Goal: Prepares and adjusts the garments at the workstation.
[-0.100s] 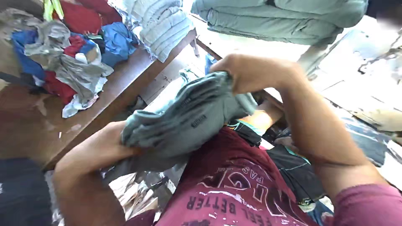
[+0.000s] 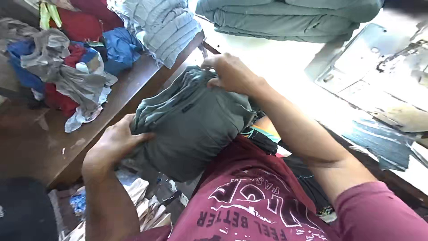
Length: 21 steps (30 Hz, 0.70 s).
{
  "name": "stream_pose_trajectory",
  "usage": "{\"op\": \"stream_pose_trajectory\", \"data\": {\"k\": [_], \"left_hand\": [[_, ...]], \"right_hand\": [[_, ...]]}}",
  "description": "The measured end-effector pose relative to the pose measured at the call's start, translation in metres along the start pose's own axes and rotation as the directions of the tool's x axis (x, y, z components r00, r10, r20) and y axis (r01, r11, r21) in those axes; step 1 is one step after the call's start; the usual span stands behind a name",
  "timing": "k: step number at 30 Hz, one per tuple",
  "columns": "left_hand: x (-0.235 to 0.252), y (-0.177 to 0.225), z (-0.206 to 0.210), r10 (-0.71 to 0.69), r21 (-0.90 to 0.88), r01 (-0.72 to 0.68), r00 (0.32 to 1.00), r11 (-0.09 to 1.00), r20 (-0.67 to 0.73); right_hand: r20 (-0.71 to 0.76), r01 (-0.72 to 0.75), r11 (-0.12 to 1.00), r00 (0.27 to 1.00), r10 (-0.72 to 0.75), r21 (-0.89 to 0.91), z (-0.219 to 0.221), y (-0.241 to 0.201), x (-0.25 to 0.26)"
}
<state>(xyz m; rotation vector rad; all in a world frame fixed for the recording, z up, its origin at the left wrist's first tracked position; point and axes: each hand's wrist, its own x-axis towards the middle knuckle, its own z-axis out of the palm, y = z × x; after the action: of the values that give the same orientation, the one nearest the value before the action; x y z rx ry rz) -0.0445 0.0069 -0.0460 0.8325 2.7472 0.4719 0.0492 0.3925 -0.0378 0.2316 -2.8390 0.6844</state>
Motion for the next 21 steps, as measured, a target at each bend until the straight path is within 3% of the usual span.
{"op": "stream_pose_trajectory", "data": {"k": [2,5,10,12,15,18,21], "left_hand": [[0.024,-0.012,0.007,0.052,0.101,-0.042,0.994,0.994,-0.092],[0.052,0.018,0.036,0.256,-0.013,-0.260,0.958,0.966,-0.126],[0.103,0.090,0.158,0.542,0.017,-0.542,0.840,0.840,0.002],[0.122,0.099,0.212,0.563,0.114,-0.567,0.824,0.816,0.068],[0.167,0.077,0.269,0.511,0.133,-0.511,0.859,0.849,0.041],[0.203,0.061,0.282,0.507,0.069,-0.508,0.861,0.858,0.040],[0.217,0.062,0.284,0.497,0.071,-0.502,0.864,0.862,0.077]], "right_hand": [[-0.111,-0.033,0.999,0.993,0.035,0.019,0.026,0.014,0.010],[-0.072,-0.109,0.990,0.991,0.116,0.090,0.050,0.028,-0.006],[-0.056,-0.289,0.943,0.952,0.302,0.165,0.080,0.070,-0.058],[-0.080,-0.383,0.898,0.910,0.407,0.217,0.085,0.080,-0.088],[-0.053,-0.480,0.826,0.855,0.516,0.296,0.091,0.084,-0.143],[-0.034,-0.542,0.747,0.800,0.599,0.385,0.097,0.067,-0.199],[0.030,-0.527,0.656,0.791,0.611,0.540,0.101,0.056,-0.235]]}}
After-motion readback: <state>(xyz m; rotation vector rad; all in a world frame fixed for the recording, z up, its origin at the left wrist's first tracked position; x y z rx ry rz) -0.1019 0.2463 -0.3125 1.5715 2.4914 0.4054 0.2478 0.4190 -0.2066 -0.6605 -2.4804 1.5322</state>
